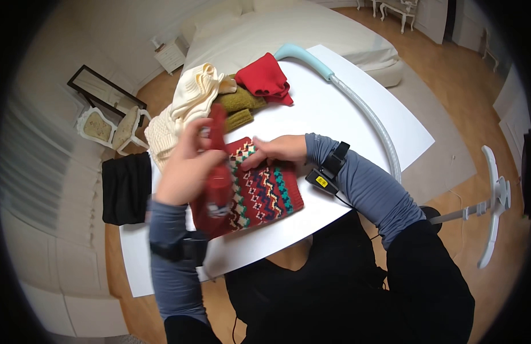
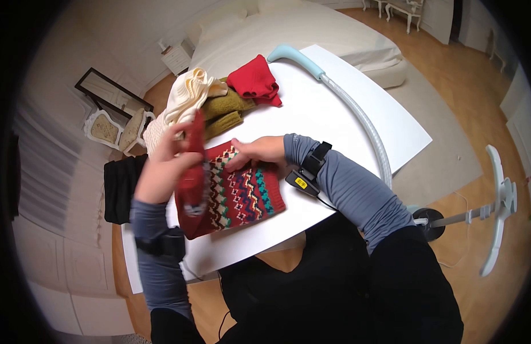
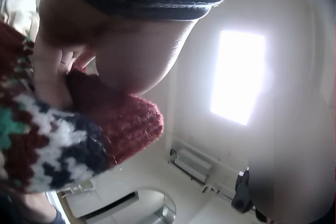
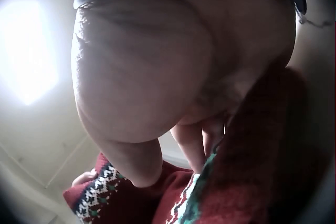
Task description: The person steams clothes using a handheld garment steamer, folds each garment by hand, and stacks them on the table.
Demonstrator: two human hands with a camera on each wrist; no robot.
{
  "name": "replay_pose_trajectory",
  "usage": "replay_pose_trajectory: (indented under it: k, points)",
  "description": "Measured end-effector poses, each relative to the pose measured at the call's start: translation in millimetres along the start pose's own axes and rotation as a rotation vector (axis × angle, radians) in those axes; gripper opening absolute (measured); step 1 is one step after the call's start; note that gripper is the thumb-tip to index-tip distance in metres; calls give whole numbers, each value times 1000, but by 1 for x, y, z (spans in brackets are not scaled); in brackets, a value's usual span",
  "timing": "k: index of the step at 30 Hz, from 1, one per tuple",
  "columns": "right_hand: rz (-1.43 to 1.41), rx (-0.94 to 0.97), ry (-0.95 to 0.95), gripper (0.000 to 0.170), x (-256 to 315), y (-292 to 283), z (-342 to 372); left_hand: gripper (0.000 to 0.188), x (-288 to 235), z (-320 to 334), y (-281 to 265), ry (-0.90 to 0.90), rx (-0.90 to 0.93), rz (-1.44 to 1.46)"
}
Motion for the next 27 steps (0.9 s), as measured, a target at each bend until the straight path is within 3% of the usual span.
replay_pose_trajectory:
  k: [2, 3, 5, 6, 7, 9, 10, 11, 12, 14, 15, 17, 19, 21, 22, 23, 25, 26, 27]
  points:
    - [-398, 73, 32, 93, -2, 0, -1, 60, 14, -12, 48, 2, 95, -242]
    - [-431, -71, -24, 85, -15, -17, -12, 59, 25, -14, 72, 17, 147, -368]
    - [-357, -157, 1, 71, 9, -6, 12, 59, 56, -11, 107, 409, -18, -583]
    - [-311, -254, 55, 53, 21, -3, 27, 59, 56, -7, 110, 406, -15, -587]
    - [-317, -248, 53, 53, 16, -6, 22, 63, 59, -3, 115, 368, 54, -665]
    - [-164, -483, 15, 52, -1, -37, 5, 68, 41, 4, 112, 322, 129, -747]
    - [25, -567, -80, 48, -7, -50, -3, 67, 19, 13, 103, 183, 202, -554]
    - [17, -565, -82, 48, -6, -47, 0, 65, 13, 20, 96, 46, 270, -360]
    - [215, -658, -48, 47, 3, -43, 7, 58, 12, 23, 81, 81, 208, -304]
    - [602, -814, -12, 44, 11, -42, 8, 55, 12, 24, 49, 246, 40, -438]
    - [593, -814, -12, 44, 8, -42, 6, 54, 12, 26, 34, 309, -46, -496]
    - [651, -946, -21, 43, 17, -40, 13, 59, 24, 30, 23, 291, 4, -667]
    - [596, -885, 81, 45, 24, -38, 19, 63, 65, 37, 32, 300, 188, -945]
    - [540, -889, 114, 44, 25, -36, 23, 65, 72, 43, 49, 115, 125, -1067]
    - [544, -828, 147, 60, 27, -35, 18, 65, 70, 45, 54, 125, 119, -1104]
    - [547, -824, 144, 60, 28, -31, 18, 65, 68, 47, 56, 135, 114, -1142]
    - [574, -804, 91, 81, 32, -16, 25, 64, 63, 47, 61, 148, 146, -1172]
    - [629, -745, 106, 101, 31, -13, 22, 65, 66, 46, 61, 145, 183, -1183]
    - [659, -752, 39, 97, 28, -11, 20, 62, 61, 46, 60, 189, 155, -1132]
Point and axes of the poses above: each hand's wrist, its own z-axis away from the middle knuckle, its own y-axis out of the palm, x = y × z, the point moved 7 cm from there along -z, towards the middle knuckle, and after that the axes turned 11 degrees about y, right-handed, at the moved point
